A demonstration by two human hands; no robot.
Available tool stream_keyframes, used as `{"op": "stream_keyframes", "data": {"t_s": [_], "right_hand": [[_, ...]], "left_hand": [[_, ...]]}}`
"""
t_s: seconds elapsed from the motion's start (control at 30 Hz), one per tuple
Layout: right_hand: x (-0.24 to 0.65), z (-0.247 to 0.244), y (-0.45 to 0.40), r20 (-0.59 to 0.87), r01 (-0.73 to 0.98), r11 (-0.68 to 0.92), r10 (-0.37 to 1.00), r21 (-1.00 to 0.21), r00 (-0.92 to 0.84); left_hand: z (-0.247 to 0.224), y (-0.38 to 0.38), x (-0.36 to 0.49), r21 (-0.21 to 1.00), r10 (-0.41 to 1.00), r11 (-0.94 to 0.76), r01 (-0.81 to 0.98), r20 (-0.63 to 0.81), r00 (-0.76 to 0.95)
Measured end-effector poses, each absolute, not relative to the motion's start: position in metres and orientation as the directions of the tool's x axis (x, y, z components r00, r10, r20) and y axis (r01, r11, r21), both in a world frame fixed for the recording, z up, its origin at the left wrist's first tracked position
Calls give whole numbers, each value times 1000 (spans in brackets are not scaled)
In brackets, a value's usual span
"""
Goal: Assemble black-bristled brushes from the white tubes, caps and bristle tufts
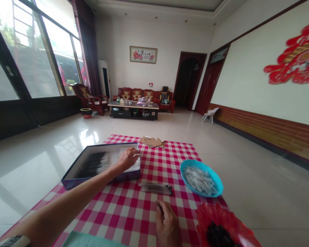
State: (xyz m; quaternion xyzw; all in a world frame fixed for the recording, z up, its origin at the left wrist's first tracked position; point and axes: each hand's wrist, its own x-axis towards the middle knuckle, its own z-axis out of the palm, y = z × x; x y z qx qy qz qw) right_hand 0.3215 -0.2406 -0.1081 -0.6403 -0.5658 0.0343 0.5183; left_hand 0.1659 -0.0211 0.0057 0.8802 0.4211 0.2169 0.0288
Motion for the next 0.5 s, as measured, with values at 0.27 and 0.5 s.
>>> {"op": "stream_keyframes", "data": {"t_s": [0.27,0.5], "right_hand": [[324,-101,-245,477,614,74,705,-785,524],[325,-105,-244,491,606,76,669,-792,558]], "left_hand": [[-58,-124,198,93,381,-922,376,397,835],[-72,-136,197,97,437,-896,433,358,825]]}}
